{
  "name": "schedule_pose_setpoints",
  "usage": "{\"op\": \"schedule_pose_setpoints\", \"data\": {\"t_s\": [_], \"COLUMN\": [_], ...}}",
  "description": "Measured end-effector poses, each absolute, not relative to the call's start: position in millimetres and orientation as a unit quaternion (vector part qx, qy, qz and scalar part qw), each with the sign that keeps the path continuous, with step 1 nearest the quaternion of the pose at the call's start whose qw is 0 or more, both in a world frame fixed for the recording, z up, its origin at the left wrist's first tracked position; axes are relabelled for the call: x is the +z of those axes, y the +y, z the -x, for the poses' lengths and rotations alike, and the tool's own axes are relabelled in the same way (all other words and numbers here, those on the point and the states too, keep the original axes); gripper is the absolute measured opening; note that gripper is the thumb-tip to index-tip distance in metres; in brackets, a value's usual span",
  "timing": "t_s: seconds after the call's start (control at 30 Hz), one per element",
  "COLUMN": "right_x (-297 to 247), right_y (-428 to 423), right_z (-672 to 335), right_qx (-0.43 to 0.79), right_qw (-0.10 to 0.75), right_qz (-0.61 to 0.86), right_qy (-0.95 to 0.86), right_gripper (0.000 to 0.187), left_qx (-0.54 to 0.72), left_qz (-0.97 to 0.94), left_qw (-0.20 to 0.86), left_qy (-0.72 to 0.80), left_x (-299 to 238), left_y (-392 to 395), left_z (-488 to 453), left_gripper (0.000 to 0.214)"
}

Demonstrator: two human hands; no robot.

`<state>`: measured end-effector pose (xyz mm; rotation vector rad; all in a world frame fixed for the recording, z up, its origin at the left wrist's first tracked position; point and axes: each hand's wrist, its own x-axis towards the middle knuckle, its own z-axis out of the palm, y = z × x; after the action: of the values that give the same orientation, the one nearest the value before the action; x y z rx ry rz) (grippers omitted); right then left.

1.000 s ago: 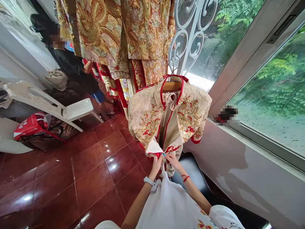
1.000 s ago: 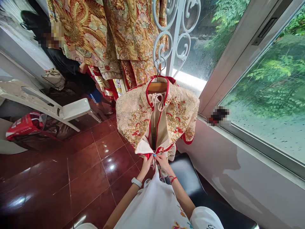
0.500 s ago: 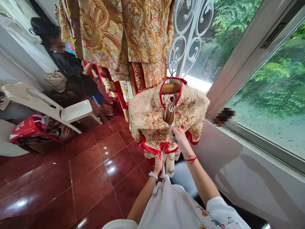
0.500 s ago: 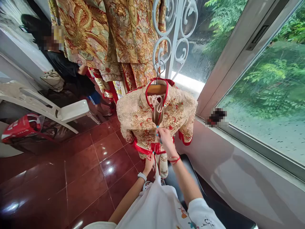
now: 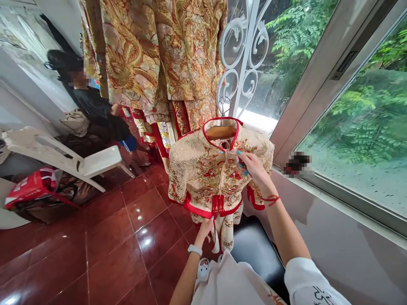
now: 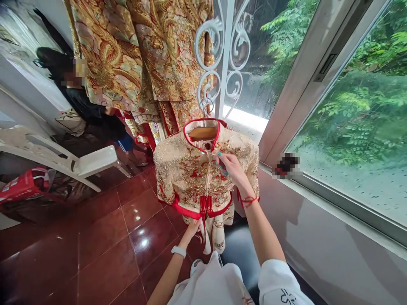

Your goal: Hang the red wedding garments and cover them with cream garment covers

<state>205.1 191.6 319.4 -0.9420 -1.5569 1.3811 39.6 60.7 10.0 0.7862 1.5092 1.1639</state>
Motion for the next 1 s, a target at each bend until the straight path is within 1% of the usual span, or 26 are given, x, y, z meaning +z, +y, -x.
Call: {"op": "schedule_pose_setpoints", "data": {"t_s": [0.07,0.1,0.17,0.2,0.27,0.33,0.37,0.43,0.5,0.57,0.67,0.73,0.8,0.87,0.93,0.97,1.0], "right_x": [299,290,280,277,277,281,284,290,293,295,297,298,290,265,223,197,171], "right_y": [190,190,191,193,195,197,199,202,207,213,222,225,222,211,196,189,184], "right_z": [-219,-222,-221,-217,-203,-187,-179,-167,-159,-154,-152,-157,-173,-201,-236,-251,-264], "right_qx": [0.544,0.543,0.544,0.543,0.519,0.468,0.440,0.395,0.367,0.340,0.321,0.351,0.403,0.440,0.441,0.426,0.411], "right_qw": [0.411,0.411,0.414,0.418,0.434,0.456,0.468,0.497,0.528,0.552,0.544,0.519,0.494,0.489,0.499,0.488,0.450], "right_qz": [0.395,0.401,0.406,0.408,0.417,0.426,0.428,0.425,0.422,0.422,0.416,0.394,0.368,0.383,0.472,0.545,0.612], "right_qy": [-0.616,-0.613,-0.606,-0.604,-0.607,-0.626,-0.636,-0.646,-0.639,-0.634,-0.654,-0.672,-0.677,-0.649,-0.578,-0.533,-0.503], "right_gripper": [0.058,0.059,0.058,0.057,0.057,0.056,0.055,0.052,0.049,0.046,0.046,0.048,0.048,0.048,0.048,0.049,0.049], "left_qx": [0.437,0.419,0.406,0.406,0.435,0.450,0.437,0.386,0.331,0.291,0.265,0.276,0.328,0.424,0.528,0.572,0.585], "left_qz": [-0.354,-0.371,-0.432,-0.496,-0.615,-0.705,-0.740,-0.791,-0.819,-0.836,-0.850,-0.850,-0.831,-0.787,-0.720,-0.674,-0.628], "left_qw": [0.520,0.516,0.479,0.425,0.255,0.076,-0.002,-0.109,-0.163,-0.186,-0.190,-0.185,-0.180,-0.164,-0.113,-0.068,0.013], "left_qy": [0.643,0.648,0.647,0.639,0.606,0.543,0.511,0.462,0.439,0.428,0.413,0.409,0.411,0.417,0.437,0.461,0.512], "left_x": [26,39,82,111,179,247,277,320,343,353,363,369,363,332,274,238,200], "left_y": [50,47,52,60,84,114,129,157,181,197,213,216,208,184,148,130,115], "left_z": [-17,-6,8,11,10,1,-3,-11,-12,-10,-5,-2,2,7,11,12,14], "left_gripper": [0.032,0.026,0.011,0.014,0.029,0.034,0.035,0.035,0.030,0.023,0.021,0.023,0.023,0.024,0.026,0.025,0.026]}}
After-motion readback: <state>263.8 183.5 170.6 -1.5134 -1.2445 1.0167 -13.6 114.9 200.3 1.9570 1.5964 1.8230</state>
